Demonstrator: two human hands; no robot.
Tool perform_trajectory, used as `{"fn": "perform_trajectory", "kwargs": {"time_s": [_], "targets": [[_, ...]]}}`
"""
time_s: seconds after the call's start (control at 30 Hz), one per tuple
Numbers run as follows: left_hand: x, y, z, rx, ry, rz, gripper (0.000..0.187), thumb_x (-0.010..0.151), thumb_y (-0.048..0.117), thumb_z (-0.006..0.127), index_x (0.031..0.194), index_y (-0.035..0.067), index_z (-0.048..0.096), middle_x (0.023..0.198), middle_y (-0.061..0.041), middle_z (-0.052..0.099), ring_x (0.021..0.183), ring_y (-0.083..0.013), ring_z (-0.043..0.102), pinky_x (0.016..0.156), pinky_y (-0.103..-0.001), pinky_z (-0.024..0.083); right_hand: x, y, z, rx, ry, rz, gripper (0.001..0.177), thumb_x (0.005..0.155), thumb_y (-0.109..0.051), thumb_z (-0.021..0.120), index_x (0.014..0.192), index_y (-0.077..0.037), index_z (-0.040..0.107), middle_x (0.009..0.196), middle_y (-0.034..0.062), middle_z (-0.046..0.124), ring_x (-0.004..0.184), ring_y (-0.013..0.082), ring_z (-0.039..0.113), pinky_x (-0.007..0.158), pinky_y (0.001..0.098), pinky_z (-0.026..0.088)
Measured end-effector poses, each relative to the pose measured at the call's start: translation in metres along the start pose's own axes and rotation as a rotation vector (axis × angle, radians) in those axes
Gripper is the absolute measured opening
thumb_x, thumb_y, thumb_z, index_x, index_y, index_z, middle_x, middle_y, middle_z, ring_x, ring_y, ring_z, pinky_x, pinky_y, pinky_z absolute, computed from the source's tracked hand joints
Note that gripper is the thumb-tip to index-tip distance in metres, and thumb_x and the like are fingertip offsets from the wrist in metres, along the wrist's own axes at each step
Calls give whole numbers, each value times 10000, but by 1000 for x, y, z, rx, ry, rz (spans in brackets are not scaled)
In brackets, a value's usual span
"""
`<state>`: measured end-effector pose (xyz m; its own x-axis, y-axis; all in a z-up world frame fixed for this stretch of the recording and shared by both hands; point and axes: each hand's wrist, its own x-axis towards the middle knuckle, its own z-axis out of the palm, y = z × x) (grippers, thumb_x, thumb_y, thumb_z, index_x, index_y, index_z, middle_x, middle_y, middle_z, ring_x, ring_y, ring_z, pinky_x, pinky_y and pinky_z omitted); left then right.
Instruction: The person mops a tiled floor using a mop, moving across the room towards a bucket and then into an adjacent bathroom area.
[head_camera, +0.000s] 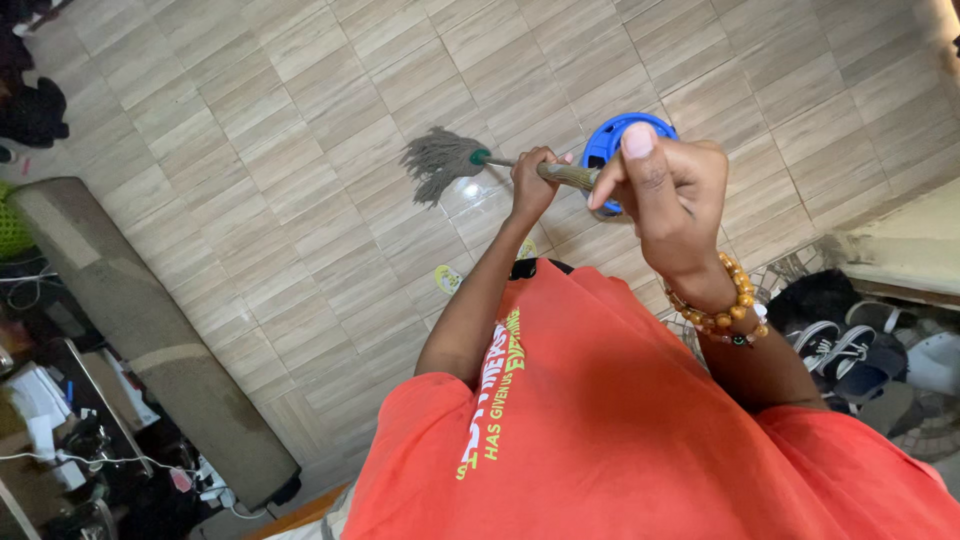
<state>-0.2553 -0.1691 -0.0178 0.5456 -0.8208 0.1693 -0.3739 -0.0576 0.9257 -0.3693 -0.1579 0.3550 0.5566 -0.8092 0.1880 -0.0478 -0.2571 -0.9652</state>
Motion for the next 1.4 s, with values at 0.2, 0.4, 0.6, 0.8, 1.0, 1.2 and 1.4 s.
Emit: {"fn": "perform_trajectory", "kwargs": {"time_s": [0.2,0.4,0.6,0.8,1.0,1.2,1.4], "targets": [[-1,7,-8,-139,-343,97,268,782,144,762,680,29,542,660,-152,594,616,-327,586,605,-427,472,-11,-14,-4,-150,59,-77,533,1180,-283,520,778,18,697,575,-9,519,481,40,437,482,212,303],[-2,18,-26,0,-629,-10,240,767,259,741,700,43,661,682,-175,663,627,-339,651,600,-430,496,-18,-17,-7,-296,244,-136,500,1228,-184,583,793,41,683,618,25,578,527,49,496,503,209,320],[-11,20,-60,131,-851,-112,180,774,236,689,748,59,709,707,-200,670,677,-386,640,673,-451,508,-33,-3,1,-312,390,-48,439,1214,-154,573,820,22,654,609,20,580,522,47,568,489,204,374],[-17,-3,-94,239,-872,-140,157,758,232,699,772,78,726,752,-186,705,764,-395,674,725,-457,519,-49,32,19,-307,465,16,463,1212,-158,578,789,27,608,641,31,581,533,53,546,500,212,368],[-22,-26,-123,286,-836,-181,160,773,255,718,813,101,733,829,-158,743,847,-377,698,789,-467,524,-50,51,33,-202,403,201,435,1163,-197,592,787,20,616,665,31,604,564,58,576,511,223,435],[-33,-58,-148,350,-791,-228,205,795,280,745,807,81,702,889,-167,734,904,-384,687,804,-478,527,-46,70,48,-124,260,327,396,1127,-220,590,817,18,654,685,47,651,590,70,625,523,228,504],[-48,-109,-175,410,-764,-258,246,790,340,786,825,114,696,917,-143,736,907,-378,685,793,-474,525,-45,86,72,-183,118,380,342,1099,-222,588,874,14,689,725,45,694,601,80,647,539,236,515]]}}
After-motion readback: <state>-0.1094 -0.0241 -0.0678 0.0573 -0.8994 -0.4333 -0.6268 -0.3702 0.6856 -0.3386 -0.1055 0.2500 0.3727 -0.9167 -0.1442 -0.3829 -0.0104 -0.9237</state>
